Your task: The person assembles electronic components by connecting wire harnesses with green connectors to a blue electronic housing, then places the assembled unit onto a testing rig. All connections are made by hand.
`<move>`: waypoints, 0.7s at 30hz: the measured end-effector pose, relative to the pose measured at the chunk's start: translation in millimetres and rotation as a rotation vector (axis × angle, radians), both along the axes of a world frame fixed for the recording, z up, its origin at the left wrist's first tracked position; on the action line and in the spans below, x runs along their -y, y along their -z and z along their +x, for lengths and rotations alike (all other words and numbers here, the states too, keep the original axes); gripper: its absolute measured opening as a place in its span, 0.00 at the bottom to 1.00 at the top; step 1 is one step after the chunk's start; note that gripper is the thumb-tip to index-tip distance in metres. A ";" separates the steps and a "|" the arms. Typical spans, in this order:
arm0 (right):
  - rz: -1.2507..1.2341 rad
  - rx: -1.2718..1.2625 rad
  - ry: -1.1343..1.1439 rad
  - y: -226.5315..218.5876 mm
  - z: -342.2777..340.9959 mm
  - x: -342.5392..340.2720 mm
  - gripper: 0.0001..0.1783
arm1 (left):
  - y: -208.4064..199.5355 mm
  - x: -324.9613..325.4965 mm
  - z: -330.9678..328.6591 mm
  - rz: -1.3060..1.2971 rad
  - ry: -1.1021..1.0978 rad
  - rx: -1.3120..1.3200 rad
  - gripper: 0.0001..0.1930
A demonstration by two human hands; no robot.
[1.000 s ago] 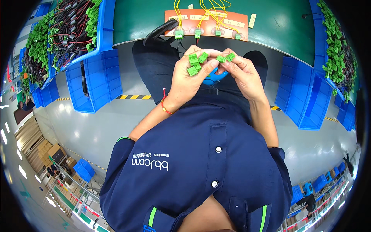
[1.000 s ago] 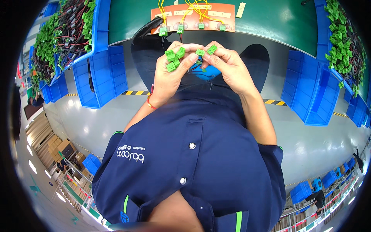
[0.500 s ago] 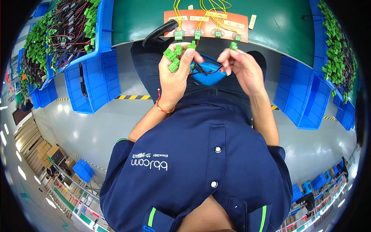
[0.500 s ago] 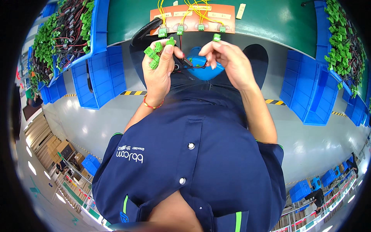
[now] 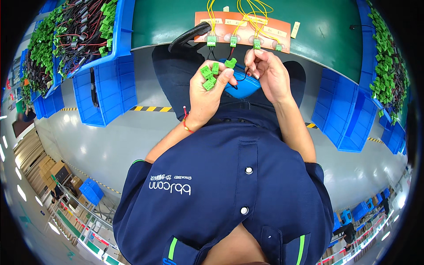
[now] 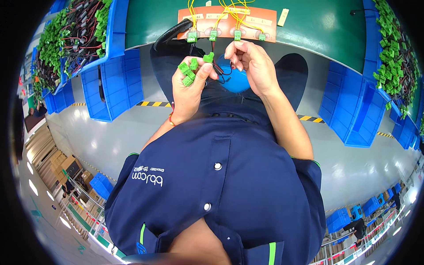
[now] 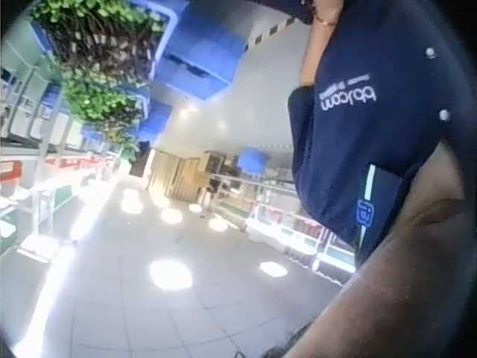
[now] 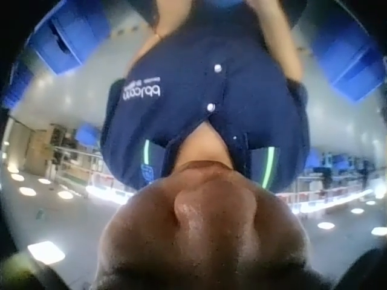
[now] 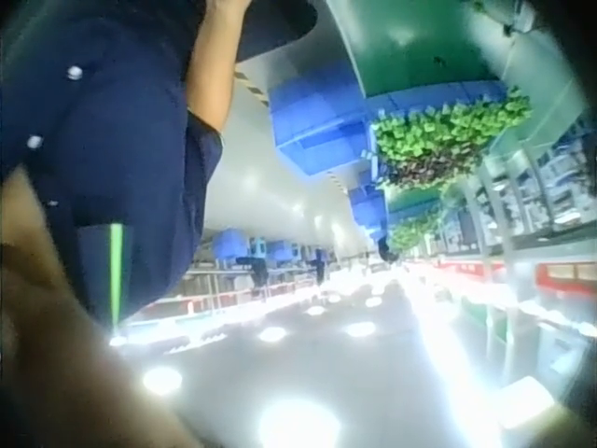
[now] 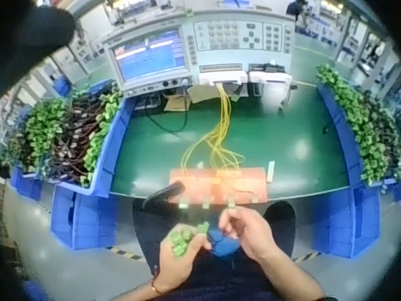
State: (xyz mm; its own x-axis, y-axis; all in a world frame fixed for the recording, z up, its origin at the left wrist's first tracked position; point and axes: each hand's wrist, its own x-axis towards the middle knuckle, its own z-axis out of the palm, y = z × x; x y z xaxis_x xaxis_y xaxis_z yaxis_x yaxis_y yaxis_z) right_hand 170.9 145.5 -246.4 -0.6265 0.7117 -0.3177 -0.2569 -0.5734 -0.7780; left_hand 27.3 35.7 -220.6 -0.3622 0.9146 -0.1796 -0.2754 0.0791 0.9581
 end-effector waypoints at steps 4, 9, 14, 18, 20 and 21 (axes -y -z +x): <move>-0.022 0.009 -0.049 -7.9 5.1 -3.3 0.19 | 7.1 -0.9 7.3 0.050 0.055 0.039 0.06; 0.240 0.239 0.081 -24.0 23.8 18.2 0.15 | 3.3 -8.9 12.6 0.051 0.077 -0.003 0.08; 0.492 0.239 0.107 -19.9 19.3 37.3 0.16 | 15.7 -15.1 21.1 0.072 0.149 -0.098 0.07; 0.289 0.164 0.137 -17.5 20.1 29.3 0.15 | 6.4 -20.2 19.8 -0.055 0.241 -0.229 0.07; 0.088 0.140 0.214 -17.9 21.1 24.2 0.15 | 3.2 -20.8 24.0 0.033 0.204 -0.287 0.06; 0.108 0.135 0.215 -16.1 24.9 20.9 0.16 | 1.3 -20.3 25.7 0.118 0.164 -0.342 0.06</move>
State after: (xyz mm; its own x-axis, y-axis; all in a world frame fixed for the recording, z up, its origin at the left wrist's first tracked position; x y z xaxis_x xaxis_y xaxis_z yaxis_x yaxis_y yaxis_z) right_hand 195.8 124.6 -230.3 -0.4142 0.8582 -0.3032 -0.2533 -0.4287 -0.8672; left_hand 53.0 56.0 -221.9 -0.2305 0.9724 0.0362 0.0681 -0.0210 0.9975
